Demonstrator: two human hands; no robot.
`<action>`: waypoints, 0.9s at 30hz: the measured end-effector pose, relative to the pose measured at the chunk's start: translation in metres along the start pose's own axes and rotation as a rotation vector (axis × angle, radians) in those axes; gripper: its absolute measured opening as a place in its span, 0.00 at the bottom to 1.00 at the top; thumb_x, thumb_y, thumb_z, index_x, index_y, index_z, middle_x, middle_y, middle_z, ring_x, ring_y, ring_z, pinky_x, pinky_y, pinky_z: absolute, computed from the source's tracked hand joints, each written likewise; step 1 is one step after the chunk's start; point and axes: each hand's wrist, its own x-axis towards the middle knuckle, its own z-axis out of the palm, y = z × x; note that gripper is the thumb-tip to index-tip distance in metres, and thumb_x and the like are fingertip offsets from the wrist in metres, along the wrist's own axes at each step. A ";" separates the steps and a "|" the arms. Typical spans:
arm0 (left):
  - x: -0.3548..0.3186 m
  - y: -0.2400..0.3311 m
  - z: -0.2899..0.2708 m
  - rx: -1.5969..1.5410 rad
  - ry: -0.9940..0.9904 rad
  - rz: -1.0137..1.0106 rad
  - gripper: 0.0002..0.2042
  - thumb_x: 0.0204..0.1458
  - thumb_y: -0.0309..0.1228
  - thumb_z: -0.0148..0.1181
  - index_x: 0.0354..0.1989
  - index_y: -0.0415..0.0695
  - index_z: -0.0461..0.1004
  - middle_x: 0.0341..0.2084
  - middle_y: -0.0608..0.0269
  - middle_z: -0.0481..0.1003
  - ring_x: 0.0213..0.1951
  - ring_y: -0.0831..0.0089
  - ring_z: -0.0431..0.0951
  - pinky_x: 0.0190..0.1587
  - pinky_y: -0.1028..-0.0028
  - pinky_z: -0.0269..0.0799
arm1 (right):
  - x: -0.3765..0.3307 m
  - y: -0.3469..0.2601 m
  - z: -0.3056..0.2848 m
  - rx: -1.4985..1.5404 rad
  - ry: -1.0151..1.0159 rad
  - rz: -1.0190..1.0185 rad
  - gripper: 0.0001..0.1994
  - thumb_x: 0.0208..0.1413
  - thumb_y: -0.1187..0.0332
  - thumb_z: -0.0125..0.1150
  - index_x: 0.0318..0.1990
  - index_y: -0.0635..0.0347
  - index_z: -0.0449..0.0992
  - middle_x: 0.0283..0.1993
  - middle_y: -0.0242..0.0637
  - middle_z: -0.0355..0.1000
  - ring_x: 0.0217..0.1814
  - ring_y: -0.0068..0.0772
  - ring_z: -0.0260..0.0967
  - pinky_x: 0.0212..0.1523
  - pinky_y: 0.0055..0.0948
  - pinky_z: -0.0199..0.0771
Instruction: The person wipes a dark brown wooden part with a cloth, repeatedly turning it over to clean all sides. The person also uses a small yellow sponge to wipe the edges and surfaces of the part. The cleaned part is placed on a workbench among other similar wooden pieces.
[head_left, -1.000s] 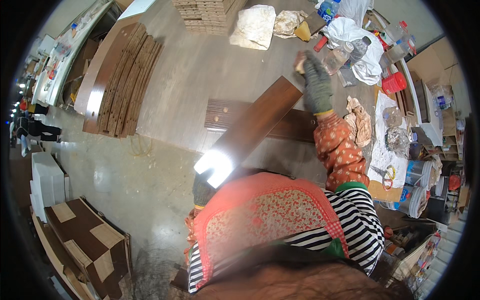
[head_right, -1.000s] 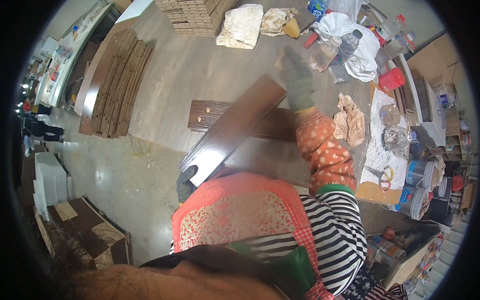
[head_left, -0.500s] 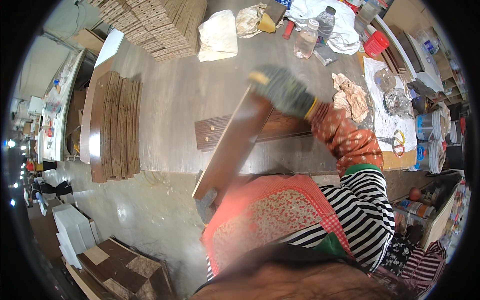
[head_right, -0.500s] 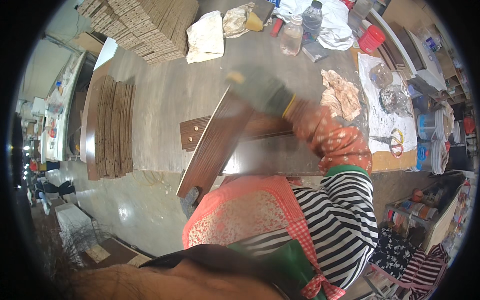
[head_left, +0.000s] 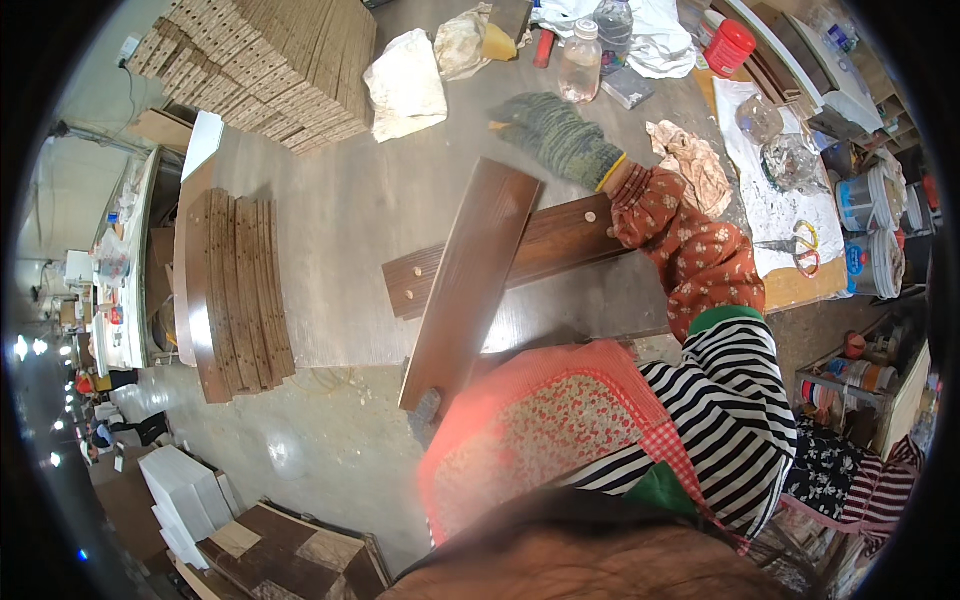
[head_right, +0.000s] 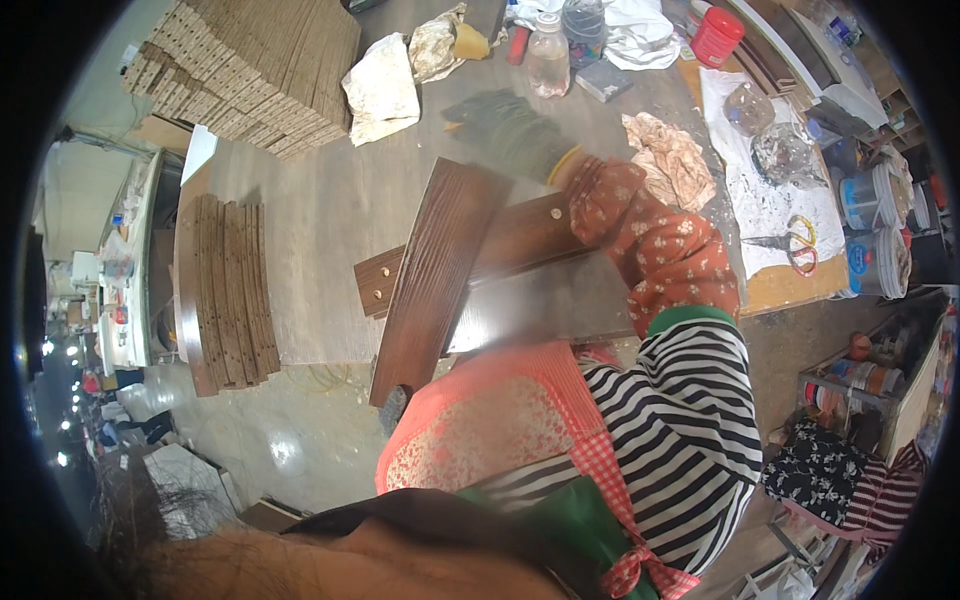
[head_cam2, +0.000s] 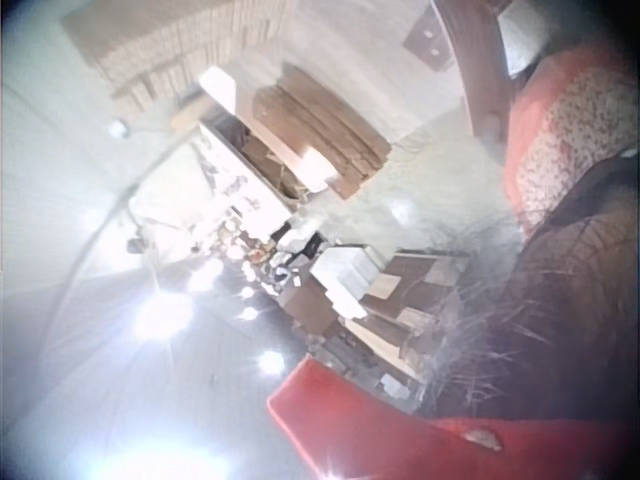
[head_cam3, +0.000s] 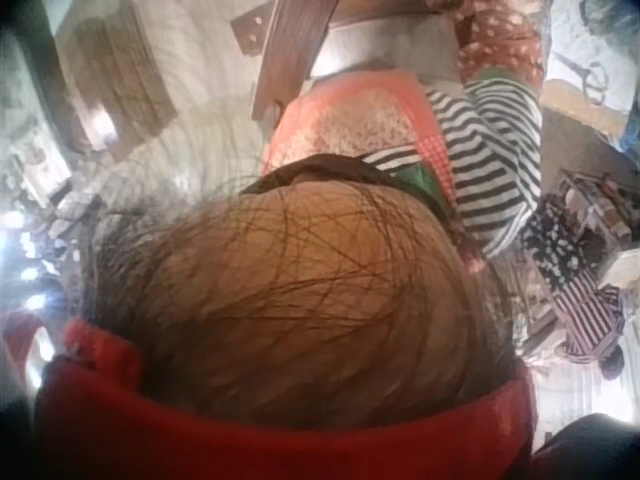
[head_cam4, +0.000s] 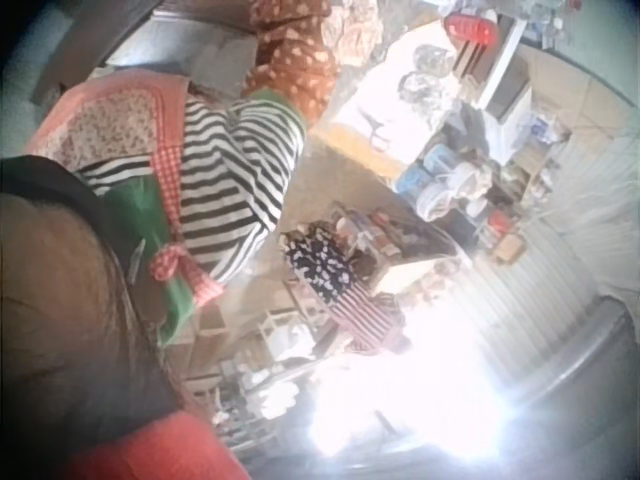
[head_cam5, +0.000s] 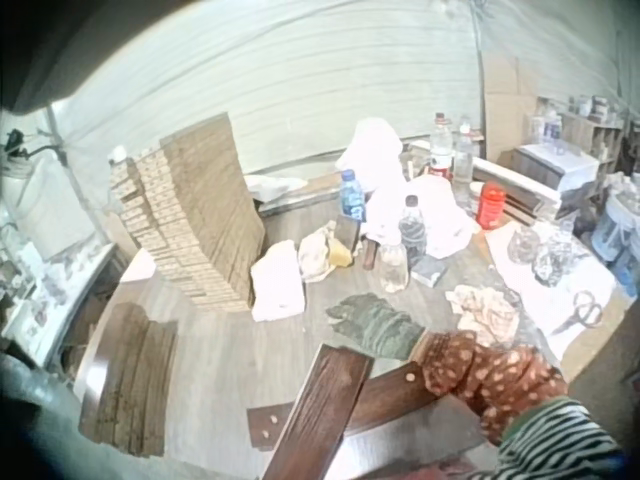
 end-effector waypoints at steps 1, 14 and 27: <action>0.000 -0.001 -0.001 -0.001 0.001 -0.002 0.22 0.60 0.34 0.61 0.59 0.36 0.70 0.50 0.52 0.75 0.50 0.63 0.78 0.52 0.64 0.77 | -0.001 0.000 0.003 -0.078 0.076 -0.179 0.18 0.64 0.57 0.58 0.56 0.52 0.79 0.57 0.41 0.76 0.61 0.46 0.71 0.62 0.42 0.70; 0.005 -0.008 -0.019 -0.038 0.049 -0.036 0.21 0.61 0.35 0.61 0.59 0.36 0.70 0.50 0.52 0.75 0.49 0.62 0.78 0.49 0.65 0.78 | -0.092 0.014 -0.026 -0.151 -0.006 -0.222 0.18 0.58 0.65 0.63 0.57 0.53 0.78 0.62 0.40 0.73 0.68 0.47 0.66 0.66 0.47 0.65; 0.015 0.007 -0.001 -0.019 0.088 0.104 0.21 0.61 0.32 0.60 0.59 0.32 0.68 0.52 0.49 0.75 0.51 0.58 0.79 0.51 0.62 0.80 | -0.090 -0.145 0.012 0.100 0.086 -0.392 0.14 0.58 0.65 0.59 0.50 0.55 0.77 0.49 0.36 0.75 0.50 0.41 0.74 0.46 0.41 0.78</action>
